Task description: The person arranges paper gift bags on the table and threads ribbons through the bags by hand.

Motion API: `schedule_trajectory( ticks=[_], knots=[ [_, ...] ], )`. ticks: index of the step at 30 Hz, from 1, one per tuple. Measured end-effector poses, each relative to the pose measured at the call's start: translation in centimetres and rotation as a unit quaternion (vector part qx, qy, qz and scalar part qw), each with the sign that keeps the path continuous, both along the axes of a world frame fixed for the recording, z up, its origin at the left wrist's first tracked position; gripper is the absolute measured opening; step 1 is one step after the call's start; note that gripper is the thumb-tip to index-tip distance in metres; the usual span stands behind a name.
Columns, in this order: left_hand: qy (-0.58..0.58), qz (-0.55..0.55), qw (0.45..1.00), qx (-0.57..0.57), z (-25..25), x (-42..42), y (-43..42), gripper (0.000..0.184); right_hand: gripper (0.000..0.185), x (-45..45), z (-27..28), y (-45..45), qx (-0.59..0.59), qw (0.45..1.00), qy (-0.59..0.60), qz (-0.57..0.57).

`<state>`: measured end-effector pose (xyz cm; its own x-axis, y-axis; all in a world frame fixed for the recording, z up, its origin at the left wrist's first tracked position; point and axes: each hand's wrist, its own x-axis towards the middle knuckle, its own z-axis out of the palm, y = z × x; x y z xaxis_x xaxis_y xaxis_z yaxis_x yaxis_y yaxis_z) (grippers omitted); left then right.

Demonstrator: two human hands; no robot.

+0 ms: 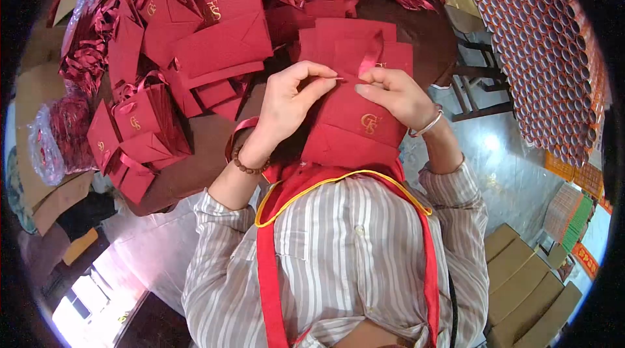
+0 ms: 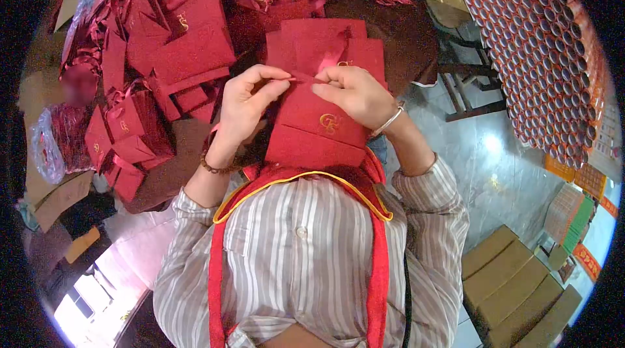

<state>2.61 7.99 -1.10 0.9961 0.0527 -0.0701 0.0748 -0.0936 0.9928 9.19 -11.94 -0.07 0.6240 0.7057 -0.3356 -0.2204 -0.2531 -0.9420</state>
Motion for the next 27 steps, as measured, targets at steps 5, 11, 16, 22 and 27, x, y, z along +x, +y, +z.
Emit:
schedule_trajectory(
  ticks=[5,11,16,22,27],
  knots=[
    [-0.080,-0.020,0.993,0.082,0.2,0.0,0.1,0.010,0.018,0.3,0.2,-0.1,-0.042,0.998,-0.042,0.034],
    [-0.119,-0.002,0.984,0.136,0.3,0.1,-0.2,0.009,0.023,0.0,-0.1,0.7,-0.010,0.986,-0.167,-0.007],
    [-0.117,0.014,0.983,0.138,0.0,0.0,-0.6,0.009,0.020,0.2,0.9,0.6,-0.082,0.985,-0.151,0.035],
    [-0.147,0.024,0.974,0.169,0.0,0.2,-0.3,0.007,0.017,0.1,0.1,0.3,-0.056,0.983,-0.175,0.023],
    [-0.100,0.001,0.986,0.137,0.3,0.1,0.5,0.010,0.016,0.3,0.4,0.5,-0.063,0.988,-0.139,0.025]
  ],
)
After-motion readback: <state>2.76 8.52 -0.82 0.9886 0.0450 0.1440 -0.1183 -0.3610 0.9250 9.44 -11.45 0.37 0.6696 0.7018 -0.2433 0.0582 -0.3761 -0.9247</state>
